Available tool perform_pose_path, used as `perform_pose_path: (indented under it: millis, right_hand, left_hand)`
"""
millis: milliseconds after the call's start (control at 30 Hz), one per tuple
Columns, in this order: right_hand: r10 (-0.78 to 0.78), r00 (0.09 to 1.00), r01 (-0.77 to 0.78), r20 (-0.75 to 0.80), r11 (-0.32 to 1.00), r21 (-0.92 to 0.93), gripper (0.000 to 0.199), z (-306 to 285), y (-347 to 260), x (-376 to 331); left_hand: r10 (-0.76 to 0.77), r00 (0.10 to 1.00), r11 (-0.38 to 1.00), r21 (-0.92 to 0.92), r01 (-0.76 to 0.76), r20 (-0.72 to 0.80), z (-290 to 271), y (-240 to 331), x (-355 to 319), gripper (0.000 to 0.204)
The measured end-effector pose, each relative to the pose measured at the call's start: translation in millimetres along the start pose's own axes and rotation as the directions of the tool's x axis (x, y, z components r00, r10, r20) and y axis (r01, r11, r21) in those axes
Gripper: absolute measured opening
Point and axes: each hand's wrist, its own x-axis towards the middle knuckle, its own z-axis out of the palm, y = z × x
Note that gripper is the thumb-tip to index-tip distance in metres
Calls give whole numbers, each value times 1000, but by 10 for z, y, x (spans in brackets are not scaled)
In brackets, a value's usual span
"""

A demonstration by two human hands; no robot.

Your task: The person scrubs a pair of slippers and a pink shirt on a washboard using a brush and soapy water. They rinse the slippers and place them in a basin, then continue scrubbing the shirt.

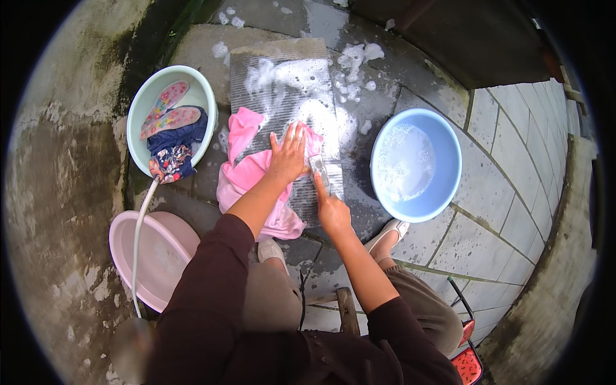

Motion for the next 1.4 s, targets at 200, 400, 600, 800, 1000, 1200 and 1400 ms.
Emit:
perform_pose_path:
  millis: [200, 400, 600, 800, 1000, 1200, 1400]
  right_hand:
    - [13, 988, -14, -152, 1000, -6, 62, -292, -74, 818]
    - [7, 998, -6, 56, 1000, -22, 65, -168, -113, 188]
    - [-23, 990, 22, -141, 1000, -3, 59, -265, -46, 863]
    - [-18, 1000, 18, 5, 999, -37, 63, -86, -24, 232]
    - [99, 980, -80, -172, 990, 116, 53, -772, 138, 1372]
    - [135, 899, 26, -417, 933, 358, 50, -697, 247, 1326]
    - [70, 922, 115, -381, 891, 440, 20, -483, 368, 1505]
  left_hand:
    - [59, 995, 995, -74, -65, -77, 10, 134, 76, 101]
    - [14, 1000, 999, -50, -13, 21, -13, 0, -9, 104]
    - [45, 992, 998, -40, -51, -120, 109, 83, 79, 105]
    - [20, 1000, 996, 87, -19, -4, 103, -17, 19, 107]
    - [51, 990, 987, -143, -70, -130, -75, 97, 78, 75]
    - [136, 956, 972, -153, -180, -260, -352, -198, 473, 26]
    - [274, 894, 957, 9, -290, -353, -442, -217, 461, 18]
